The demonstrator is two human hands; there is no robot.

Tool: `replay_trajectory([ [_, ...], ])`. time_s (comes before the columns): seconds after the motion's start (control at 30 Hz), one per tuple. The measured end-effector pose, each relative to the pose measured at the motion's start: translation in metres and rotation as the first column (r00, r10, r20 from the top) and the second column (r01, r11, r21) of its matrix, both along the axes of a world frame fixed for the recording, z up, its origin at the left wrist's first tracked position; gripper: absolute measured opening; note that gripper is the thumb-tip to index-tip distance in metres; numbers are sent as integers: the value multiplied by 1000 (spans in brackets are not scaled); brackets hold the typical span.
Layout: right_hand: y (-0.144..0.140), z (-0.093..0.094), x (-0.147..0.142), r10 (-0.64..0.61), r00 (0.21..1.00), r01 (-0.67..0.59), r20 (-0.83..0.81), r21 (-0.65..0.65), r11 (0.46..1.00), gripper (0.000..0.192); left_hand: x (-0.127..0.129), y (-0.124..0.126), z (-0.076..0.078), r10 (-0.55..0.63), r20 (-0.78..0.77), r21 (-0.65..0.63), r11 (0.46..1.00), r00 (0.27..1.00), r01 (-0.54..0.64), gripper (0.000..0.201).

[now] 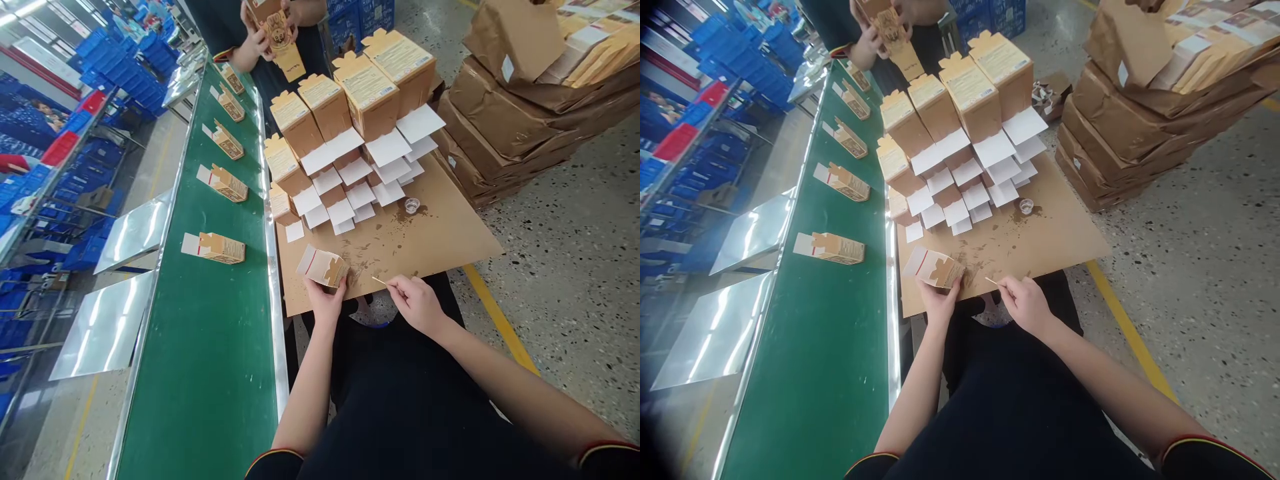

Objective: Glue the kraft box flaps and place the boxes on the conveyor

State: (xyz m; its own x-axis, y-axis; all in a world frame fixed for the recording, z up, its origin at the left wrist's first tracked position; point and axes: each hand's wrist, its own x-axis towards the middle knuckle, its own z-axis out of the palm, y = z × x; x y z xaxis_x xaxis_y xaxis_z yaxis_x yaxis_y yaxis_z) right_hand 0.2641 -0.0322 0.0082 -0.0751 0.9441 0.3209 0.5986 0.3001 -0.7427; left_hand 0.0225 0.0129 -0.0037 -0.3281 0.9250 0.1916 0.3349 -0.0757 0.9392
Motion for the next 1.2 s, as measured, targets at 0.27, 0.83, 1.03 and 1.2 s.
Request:
replay_trajectory([
  [0.27,-5,3,24,-99,991,94,-85,-62,994,29,-129,-6,28,370,48,8,929,928,-371,99],
  [0.83,4,14,64,-283,954,272,-100,-109,956,52,-133,34,47,292,-353,272,941,889,-201,32],
  [1.03,15,27,72,-258,960,250,-107,-82,965,52,-66,132,29,-199,-300,-20,979,933,202,36],
  [1.2,20,34,97,-351,929,349,-119,-39,936,52,-62,70,15,-209,-444,-82,978,871,193,28],
])
